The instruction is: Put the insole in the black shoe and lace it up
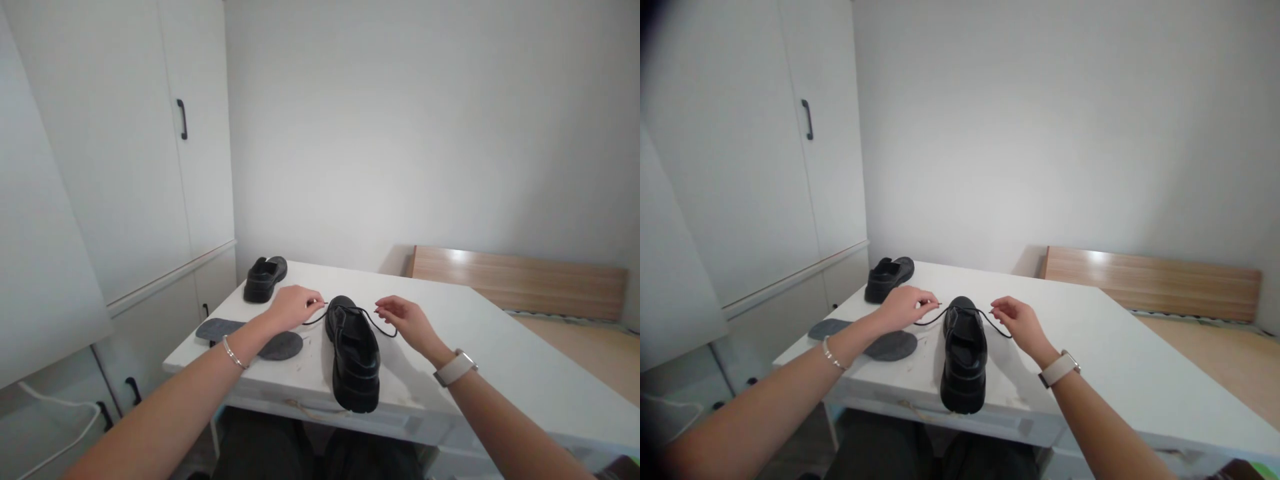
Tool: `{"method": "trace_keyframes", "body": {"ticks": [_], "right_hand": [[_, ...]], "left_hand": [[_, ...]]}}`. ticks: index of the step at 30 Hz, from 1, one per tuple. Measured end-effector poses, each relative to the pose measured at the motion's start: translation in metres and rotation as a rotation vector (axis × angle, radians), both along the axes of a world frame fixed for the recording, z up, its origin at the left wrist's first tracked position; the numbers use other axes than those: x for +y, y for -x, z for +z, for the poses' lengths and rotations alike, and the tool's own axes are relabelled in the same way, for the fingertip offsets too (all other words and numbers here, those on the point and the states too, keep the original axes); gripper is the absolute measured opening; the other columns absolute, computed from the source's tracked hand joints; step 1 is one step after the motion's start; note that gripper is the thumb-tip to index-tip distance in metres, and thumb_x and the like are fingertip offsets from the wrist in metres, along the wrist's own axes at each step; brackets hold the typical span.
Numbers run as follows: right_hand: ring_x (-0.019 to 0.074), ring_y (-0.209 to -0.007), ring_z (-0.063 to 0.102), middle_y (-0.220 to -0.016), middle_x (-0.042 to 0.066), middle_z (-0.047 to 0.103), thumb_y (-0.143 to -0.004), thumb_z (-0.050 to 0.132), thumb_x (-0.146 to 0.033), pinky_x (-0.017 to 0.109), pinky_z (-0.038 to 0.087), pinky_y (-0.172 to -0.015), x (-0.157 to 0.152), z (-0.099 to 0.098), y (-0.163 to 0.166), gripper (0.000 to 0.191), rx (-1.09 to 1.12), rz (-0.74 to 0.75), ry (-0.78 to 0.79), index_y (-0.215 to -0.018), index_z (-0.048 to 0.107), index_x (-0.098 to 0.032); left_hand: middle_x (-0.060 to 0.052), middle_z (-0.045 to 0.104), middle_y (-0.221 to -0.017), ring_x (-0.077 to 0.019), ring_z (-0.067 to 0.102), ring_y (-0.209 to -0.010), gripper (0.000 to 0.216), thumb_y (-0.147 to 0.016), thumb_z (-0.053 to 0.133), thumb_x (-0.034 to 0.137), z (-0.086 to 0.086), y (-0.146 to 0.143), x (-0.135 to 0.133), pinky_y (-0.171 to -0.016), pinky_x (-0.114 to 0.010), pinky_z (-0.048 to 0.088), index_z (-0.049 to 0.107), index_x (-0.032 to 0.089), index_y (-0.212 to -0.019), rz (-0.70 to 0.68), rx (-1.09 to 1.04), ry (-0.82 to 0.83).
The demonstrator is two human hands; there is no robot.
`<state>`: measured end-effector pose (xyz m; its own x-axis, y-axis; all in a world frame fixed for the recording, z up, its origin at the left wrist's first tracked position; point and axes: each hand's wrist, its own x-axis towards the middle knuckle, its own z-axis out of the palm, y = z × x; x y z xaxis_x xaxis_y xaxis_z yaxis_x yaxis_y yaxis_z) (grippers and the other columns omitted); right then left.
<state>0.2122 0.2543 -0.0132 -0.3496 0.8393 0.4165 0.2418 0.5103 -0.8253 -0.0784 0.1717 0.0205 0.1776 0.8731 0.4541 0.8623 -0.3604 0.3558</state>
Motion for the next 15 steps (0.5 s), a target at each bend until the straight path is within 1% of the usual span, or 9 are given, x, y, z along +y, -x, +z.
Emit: {"method": "trace_keyframes", "body": {"ticks": [3,6,9,15], "right_hand": [[0.0201,-0.071,0.066,-0.081,0.007,0.073,-0.075,0.069,-0.038,0.034,0.052,-0.067,-0.003,-0.001,0.012,0.023,-0.096,-0.029,-0.073,-0.087,0.070,-0.018],[0.0206,-0.072,0.066,-0.081,0.007,0.073,-0.077,0.065,-0.038,0.034,0.052,-0.068,-0.005,-0.001,0.017,0.021,-0.161,-0.044,-0.120,-0.085,0.069,-0.019],[0.0212,-0.074,0.067,-0.080,0.007,0.073,-0.078,0.062,-0.038,0.034,0.052,-0.069,-0.008,-0.001,0.021,0.021,-0.200,-0.042,-0.139,-0.084,0.068,-0.019],[0.0206,-0.073,0.066,-0.080,0.007,0.072,-0.079,0.060,-0.038,0.033,0.052,-0.067,-0.008,-0.003,0.022,0.021,-0.220,-0.040,-0.149,-0.084,0.067,-0.018]], "left_hand": [[-0.008,0.075,-0.075,-0.0238,0.067,-0.074,0.024,-0.086,0.056,0.031,-0.005,-0.017,0.000,-0.065,-0.031,0.040,0.078,0.023,-0.084,0.002,0.209,-0.014],[-0.013,0.074,-0.077,-0.0281,0.068,-0.076,0.027,-0.087,0.053,0.027,-0.007,-0.027,0.003,-0.066,-0.035,0.044,0.077,0.019,-0.081,0.010,0.351,-0.022],[-0.014,0.074,-0.077,-0.0289,0.068,-0.076,0.027,-0.087,0.051,0.025,-0.006,-0.030,0.005,-0.065,-0.036,0.046,0.077,0.018,-0.082,0.019,0.438,-0.032],[-0.010,0.073,-0.075,-0.0272,0.068,-0.076,0.028,-0.089,0.048,0.025,-0.005,-0.031,0.001,-0.061,-0.034,0.045,0.075,0.021,-0.082,0.037,0.514,-0.055]]}}
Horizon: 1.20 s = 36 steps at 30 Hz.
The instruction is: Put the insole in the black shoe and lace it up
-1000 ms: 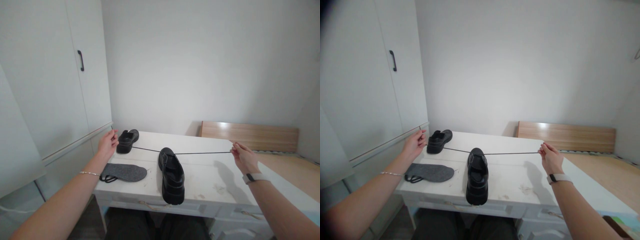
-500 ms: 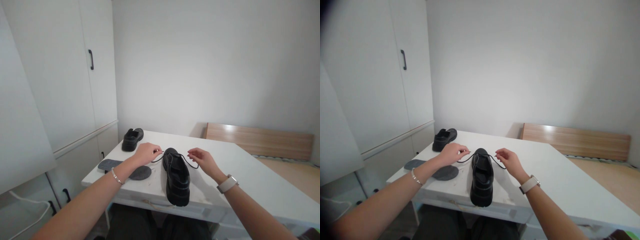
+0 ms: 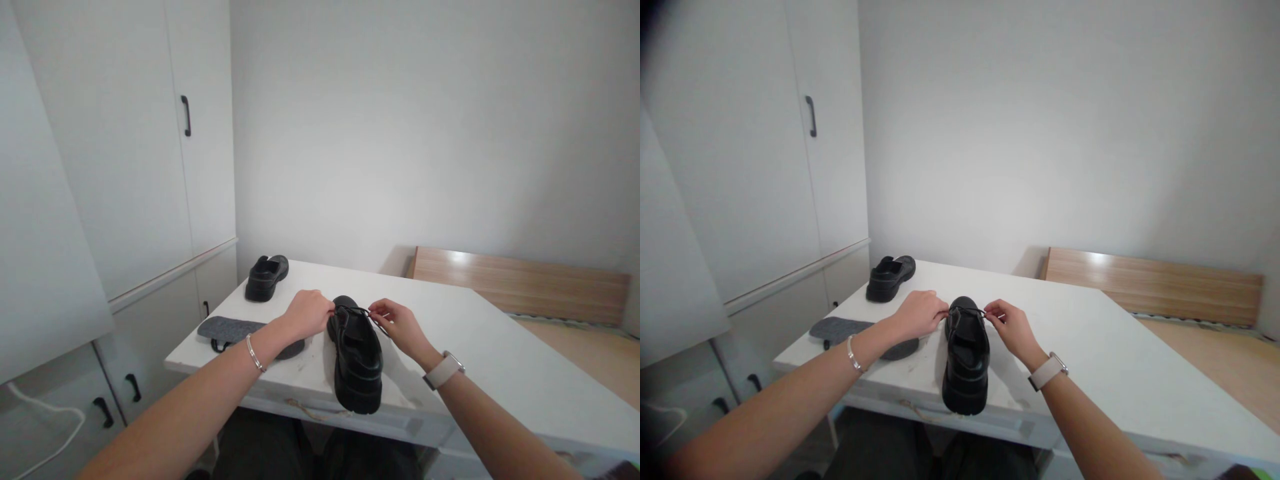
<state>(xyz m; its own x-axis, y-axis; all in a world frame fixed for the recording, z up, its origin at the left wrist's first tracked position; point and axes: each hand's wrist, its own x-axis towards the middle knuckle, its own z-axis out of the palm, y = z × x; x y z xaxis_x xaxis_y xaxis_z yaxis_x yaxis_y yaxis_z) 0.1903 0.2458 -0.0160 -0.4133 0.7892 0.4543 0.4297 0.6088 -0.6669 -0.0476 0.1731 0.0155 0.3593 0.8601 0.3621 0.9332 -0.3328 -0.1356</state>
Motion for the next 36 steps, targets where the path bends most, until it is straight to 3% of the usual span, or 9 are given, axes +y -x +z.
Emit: {"method": "trace_keyframes", "body": {"ticks": [18,24,29,33,36], "right_hand": [[0.0179,-0.075,0.066,-0.082,0.005,0.072,-0.084,0.056,-0.016,0.030,0.052,-0.071,-0.003,0.003,0.004,0.011,-0.022,0.035,-0.102,-0.086,0.066,-0.018],[0.0180,-0.078,0.066,-0.083,0.004,0.073,-0.083,0.054,-0.005,0.030,0.050,-0.075,-0.004,0.006,0.004,0.019,-0.094,0.050,-0.176,-0.086,0.068,-0.018],[0.0170,-0.078,0.067,-0.083,0.004,0.073,-0.083,0.054,-0.001,0.027,0.050,-0.074,-0.011,0.009,0.002,0.022,-0.130,0.034,-0.203,-0.088,0.068,-0.017],[0.0165,-0.082,0.067,-0.087,0.003,0.073,-0.084,0.054,-0.002,0.026,0.050,-0.076,-0.016,0.010,0.002,0.023,-0.180,0.018,-0.225,-0.090,0.068,-0.018],[0.0174,-0.084,0.065,-0.088,0.004,0.073,-0.085,0.055,-0.002,0.027,0.048,-0.078,-0.018,0.011,0.005,0.023,-0.233,-0.028,-0.245,-0.090,0.069,-0.019]], "left_hand": [[-0.010,0.072,-0.080,-0.0242,0.058,-0.085,0.024,-0.090,0.053,0.018,0.006,-0.014,0.001,-0.076,-0.038,0.036,0.074,0.018,-0.078,-0.069,0.050,-0.020],[-0.011,0.068,-0.096,-0.0280,0.052,-0.100,0.015,-0.088,0.064,0.026,0.001,-0.012,0.011,-0.082,-0.040,0.036,0.076,0.020,-0.082,-0.072,0.005,-0.034],[-0.010,0.069,-0.083,-0.0243,0.058,-0.088,0.015,-0.087,0.064,0.018,-0.004,-0.010,0.018,-0.078,-0.034,0.042,0.075,0.017,-0.078,-0.096,-0.059,0.036],[-0.007,0.073,-0.085,-0.0222,0.064,-0.086,0.017,-0.088,0.057,0.013,-0.004,-0.012,0.016,-0.077,-0.031,0.046,0.074,0.018,-0.085,-0.086,-0.169,0.071],[-0.006,0.075,-0.089,-0.0200,0.067,-0.083,0.024,-0.091,0.050,0.012,0.001,-0.018,0.011,-0.076,-0.029,0.047,0.070,0.018,-0.102,-0.070,-0.254,0.082]]}}
